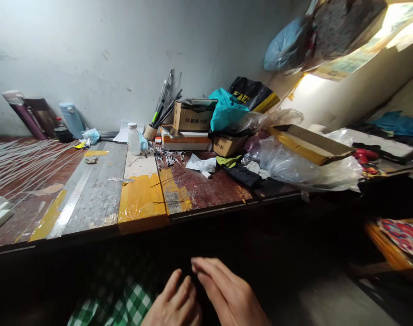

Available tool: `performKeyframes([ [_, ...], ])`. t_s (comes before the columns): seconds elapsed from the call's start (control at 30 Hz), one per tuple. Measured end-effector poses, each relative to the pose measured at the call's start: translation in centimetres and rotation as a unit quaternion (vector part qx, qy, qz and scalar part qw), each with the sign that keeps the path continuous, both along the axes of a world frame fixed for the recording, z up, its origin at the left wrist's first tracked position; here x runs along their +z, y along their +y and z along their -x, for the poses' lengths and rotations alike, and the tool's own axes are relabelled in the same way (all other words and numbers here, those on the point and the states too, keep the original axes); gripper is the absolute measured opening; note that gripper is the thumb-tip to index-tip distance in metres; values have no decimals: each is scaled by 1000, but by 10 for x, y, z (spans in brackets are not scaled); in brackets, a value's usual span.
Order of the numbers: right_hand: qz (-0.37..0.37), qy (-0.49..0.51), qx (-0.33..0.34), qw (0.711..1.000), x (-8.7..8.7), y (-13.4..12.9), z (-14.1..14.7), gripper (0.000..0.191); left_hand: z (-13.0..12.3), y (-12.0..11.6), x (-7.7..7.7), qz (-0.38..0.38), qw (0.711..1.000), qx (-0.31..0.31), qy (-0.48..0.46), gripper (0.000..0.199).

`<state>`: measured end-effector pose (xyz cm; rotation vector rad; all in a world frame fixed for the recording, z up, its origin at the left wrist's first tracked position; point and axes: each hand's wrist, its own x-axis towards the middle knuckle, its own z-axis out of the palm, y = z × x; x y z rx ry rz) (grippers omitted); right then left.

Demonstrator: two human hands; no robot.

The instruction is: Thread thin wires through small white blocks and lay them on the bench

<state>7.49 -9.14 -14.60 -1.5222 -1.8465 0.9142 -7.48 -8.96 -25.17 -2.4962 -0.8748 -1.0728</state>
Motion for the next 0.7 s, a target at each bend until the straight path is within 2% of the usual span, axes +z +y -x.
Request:
performKeyframes([
  [0.1, 73, 12, 87, 993, 5, 43, 23, 30, -10, -3, -19, -39, 999, -15, -16, 29],
  [0.2, 128, 25, 145, 981, 0, 67, 42, 21, -3, 0, -21, -52, 998, -31, 9, 19],
  [0.27, 117, 29, 117, 986, -5, 76, 51, 15, 8, 3, -19, -50, 998, -44, 11, 16],
  [0.33, 110, 32, 85, 990, -10, 83, 57, 17, 19, 5, -17, -39, 998, -51, 19, 17],
  [0.47, 132, 48, 100, 985, -21, 98, 61, 17, 33, 6, -18, -31, 998, -62, -6, 13],
  [0.53, 130, 59, 87, 986, -26, 103, 61, 18, 36, 5, -19, -22, 997, -70, -21, 13],
  [0.6, 135, 65, 79, 985, -25, 107, 60, 18, 38, 4, -19, -9, 997, -75, -25, 15],
  [0.7, 182, 60, 120, 974, -13, 110, 57, 13, 39, 3, -18, -7, 995, -80, -51, 15],
])
